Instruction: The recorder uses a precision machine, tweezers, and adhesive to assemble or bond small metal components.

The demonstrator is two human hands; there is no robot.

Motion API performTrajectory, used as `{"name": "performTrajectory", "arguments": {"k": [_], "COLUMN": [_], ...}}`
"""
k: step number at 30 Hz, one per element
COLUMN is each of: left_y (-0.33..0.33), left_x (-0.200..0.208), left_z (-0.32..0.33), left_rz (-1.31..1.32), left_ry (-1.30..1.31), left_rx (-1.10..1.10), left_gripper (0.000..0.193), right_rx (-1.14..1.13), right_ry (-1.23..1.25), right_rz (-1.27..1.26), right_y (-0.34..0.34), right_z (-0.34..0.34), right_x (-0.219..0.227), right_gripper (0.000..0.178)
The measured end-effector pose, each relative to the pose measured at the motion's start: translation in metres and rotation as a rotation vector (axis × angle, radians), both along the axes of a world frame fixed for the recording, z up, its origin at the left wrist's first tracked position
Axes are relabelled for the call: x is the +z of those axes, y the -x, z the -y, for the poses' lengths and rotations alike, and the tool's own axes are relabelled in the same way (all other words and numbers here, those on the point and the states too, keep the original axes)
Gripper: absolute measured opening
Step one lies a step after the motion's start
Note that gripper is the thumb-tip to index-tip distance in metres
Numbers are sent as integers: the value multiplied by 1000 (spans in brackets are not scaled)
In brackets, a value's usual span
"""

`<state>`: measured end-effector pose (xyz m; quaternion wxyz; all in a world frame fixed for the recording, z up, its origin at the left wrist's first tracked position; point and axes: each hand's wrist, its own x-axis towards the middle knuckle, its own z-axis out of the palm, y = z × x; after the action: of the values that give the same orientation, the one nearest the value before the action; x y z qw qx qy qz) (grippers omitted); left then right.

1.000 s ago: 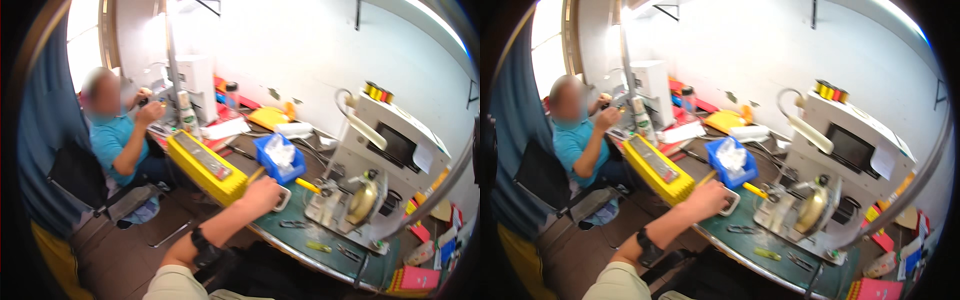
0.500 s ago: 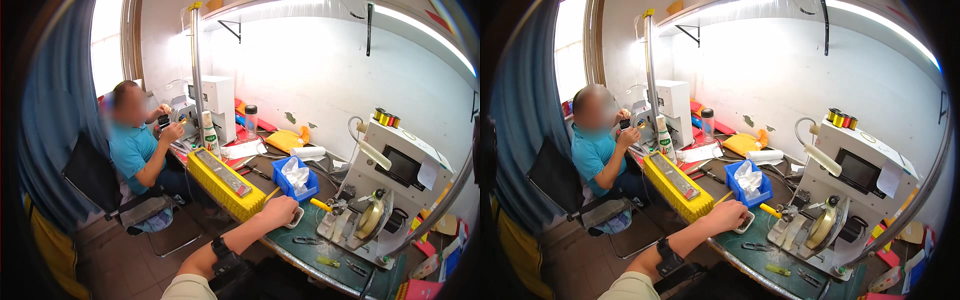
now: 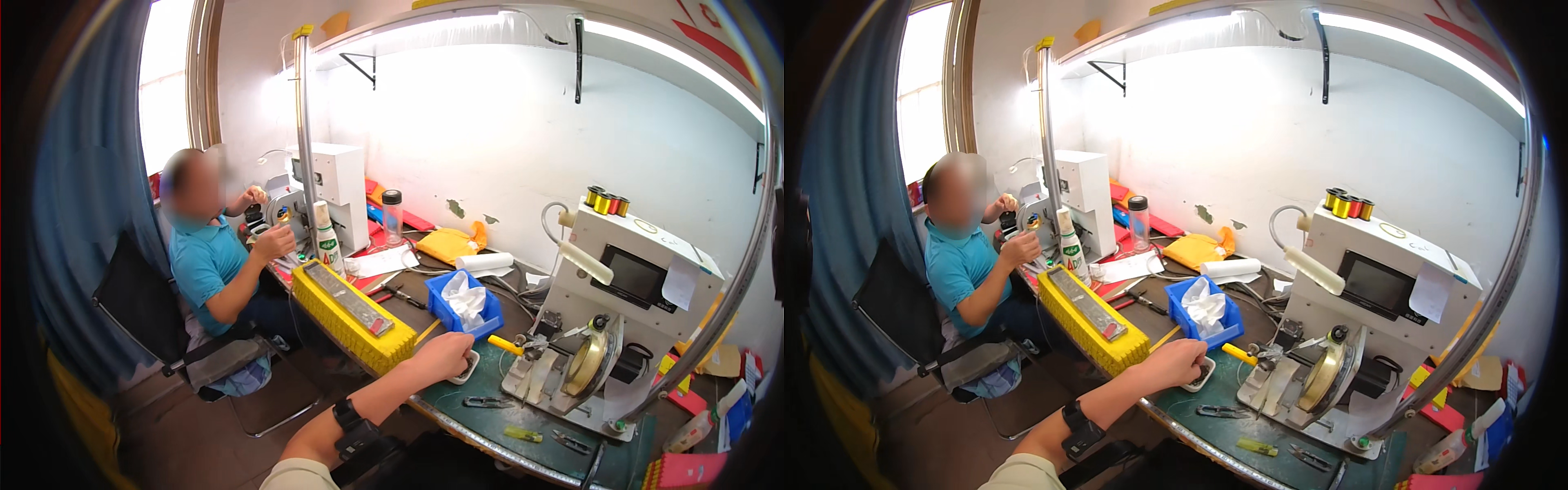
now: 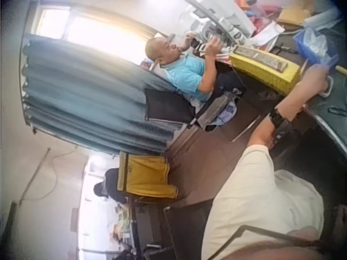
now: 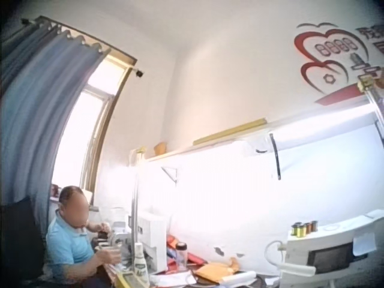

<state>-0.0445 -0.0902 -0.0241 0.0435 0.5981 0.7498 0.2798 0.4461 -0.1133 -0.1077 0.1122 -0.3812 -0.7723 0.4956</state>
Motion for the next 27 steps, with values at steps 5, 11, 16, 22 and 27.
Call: {"name": "performTrajectory", "arguments": {"k": [5,11,16,22,27], "left_y": [4,10,12,2,-9], "left_x": [-5,1,-5,9,16], "left_z": [-3,0,2,10,24], "left_rz": [29,-33,-115,-115,-85], "left_ry": [27,178,122,2,-98], "left_rx": [-18,-59,-81,-54,25], "left_gripper": [9,20,19,13,16], "right_rx": [1,9,13,28,28], "right_ry": [15,38,28,41,11], "right_rz": [12,-11,1,21,30], "right_y": [1,0,0,0,-4], "right_z": [1,1,0,-2,-5], "right_x": [5,1,4,6,-6], "right_gripper": [21,21,21,20,19]}}
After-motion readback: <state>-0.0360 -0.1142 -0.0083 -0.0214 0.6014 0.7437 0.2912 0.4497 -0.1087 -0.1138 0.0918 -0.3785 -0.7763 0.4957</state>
